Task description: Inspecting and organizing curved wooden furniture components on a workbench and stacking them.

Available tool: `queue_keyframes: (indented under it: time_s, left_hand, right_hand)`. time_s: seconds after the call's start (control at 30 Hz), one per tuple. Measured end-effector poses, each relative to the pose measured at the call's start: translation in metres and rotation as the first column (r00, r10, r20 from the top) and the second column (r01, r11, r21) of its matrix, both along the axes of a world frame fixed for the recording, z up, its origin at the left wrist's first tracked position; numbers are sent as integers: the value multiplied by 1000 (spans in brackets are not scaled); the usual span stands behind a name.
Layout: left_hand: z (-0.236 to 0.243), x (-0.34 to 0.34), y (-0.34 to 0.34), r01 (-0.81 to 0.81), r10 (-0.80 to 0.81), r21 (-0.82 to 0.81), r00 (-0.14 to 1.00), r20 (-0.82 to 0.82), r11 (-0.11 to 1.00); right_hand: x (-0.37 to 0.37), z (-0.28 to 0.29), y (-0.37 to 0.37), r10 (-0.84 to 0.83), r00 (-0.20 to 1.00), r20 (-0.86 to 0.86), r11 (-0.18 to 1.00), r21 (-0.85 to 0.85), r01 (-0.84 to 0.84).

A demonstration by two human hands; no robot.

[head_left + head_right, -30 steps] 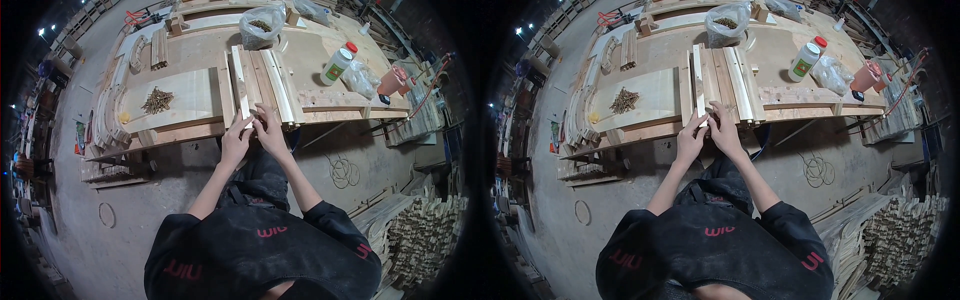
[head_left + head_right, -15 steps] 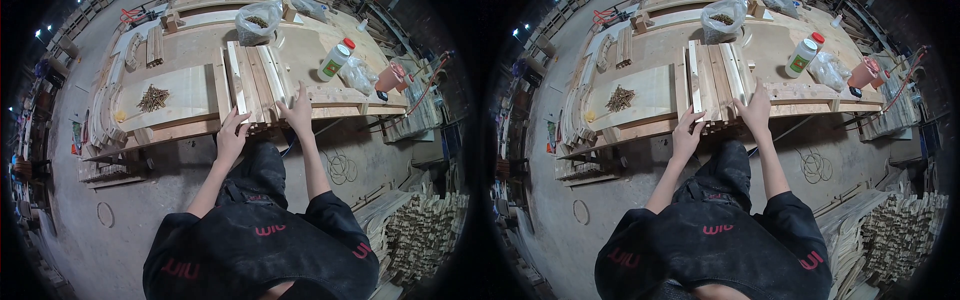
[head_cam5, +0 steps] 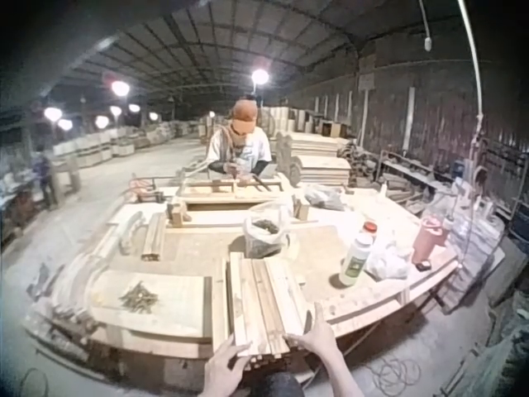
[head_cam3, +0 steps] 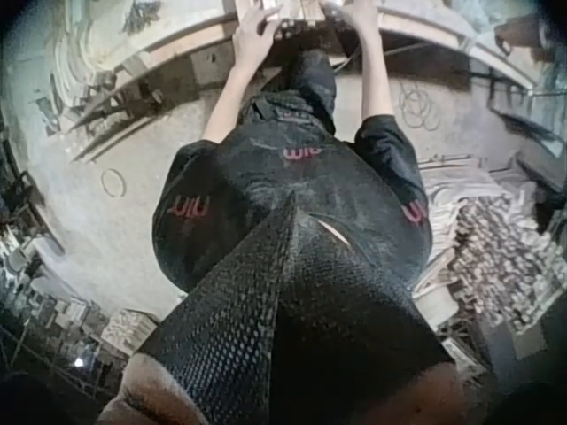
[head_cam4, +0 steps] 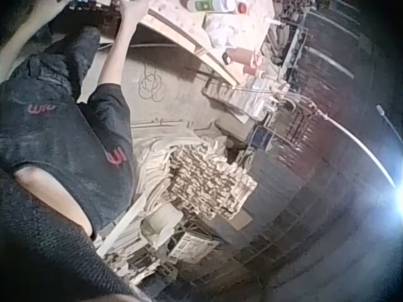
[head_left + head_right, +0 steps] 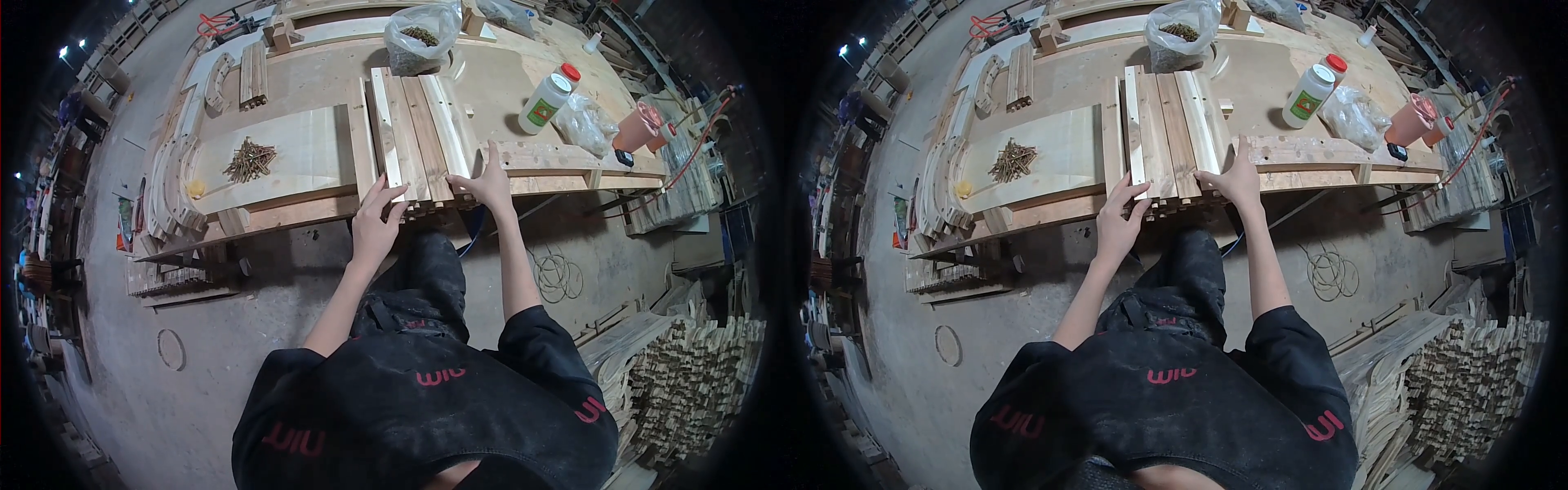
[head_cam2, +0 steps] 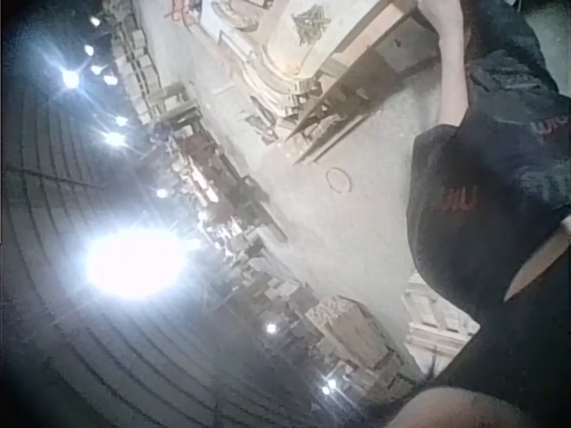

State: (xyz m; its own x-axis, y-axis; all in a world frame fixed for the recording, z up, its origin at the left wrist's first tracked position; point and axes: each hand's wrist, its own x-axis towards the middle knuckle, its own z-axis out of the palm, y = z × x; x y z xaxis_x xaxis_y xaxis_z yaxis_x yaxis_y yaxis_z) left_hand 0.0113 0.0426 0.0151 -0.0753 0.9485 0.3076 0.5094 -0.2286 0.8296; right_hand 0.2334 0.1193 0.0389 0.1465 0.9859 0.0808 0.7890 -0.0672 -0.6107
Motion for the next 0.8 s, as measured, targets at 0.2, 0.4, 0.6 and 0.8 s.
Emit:
queue_keyframes:
  time_s: [0.2,0.4,0.6,0.8]
  left_hand:
    - [1,0,-1,3,-3,2,1000,8,1000]
    - [1,1,-1,3,-3,-13,999,32,1000]
    - [-1,-1,-1,-7,7,-5,1000,15,1000]
    - [-1,0,0,7,-5,-33,998,63,999]
  right_hand:
    - [-4,3,0,-23,996,86,997,73,17]
    - [-8,3,-1,-54,989,141,998,46,48]
    - [-8,5,-4,-57,993,103,994,96,47]
    - [-2,5,-4,-66,996,57,994,88,61]
